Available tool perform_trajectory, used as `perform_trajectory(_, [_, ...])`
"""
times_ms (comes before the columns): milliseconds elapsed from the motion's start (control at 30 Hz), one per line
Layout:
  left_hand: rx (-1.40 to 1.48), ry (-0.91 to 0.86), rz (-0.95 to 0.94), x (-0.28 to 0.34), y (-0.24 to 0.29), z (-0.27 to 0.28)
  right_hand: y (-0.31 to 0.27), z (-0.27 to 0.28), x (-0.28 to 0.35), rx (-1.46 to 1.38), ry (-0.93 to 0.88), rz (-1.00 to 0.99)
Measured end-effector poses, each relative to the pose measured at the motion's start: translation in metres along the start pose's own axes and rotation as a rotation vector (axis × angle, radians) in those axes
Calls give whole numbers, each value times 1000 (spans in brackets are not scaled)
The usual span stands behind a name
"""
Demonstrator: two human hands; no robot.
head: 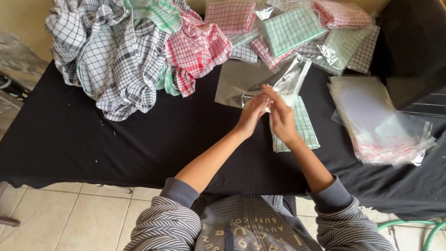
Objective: Folding checkered cloths and placing them into individual clear plastic bags.
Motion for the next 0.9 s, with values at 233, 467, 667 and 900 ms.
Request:
perform_trajectory(233, [-118,-81,-106,-33,-8,47,38,45,15,-30,361,-152])
perform_trajectory(467, [-106,-175,27,-41,18,65,76,36,33,-909,489,-776])
perform_trajectory(667, [-167,-173,100,-53,27,86,89,32,41,-820,516,-852])
perform_trajectory(900, [-27,-33,239,-47,4,76,83,16,42,-664,543,-766])
Point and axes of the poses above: each hand's wrist, its own x-axis away from the middle knuckle, its own z-axis out of the back of the hand, y = z × x, the point moved 1 cm from there along -x, towards the middle knuckle, and after that the axes turned 3 degrees about -y, right-handed, at the moved point
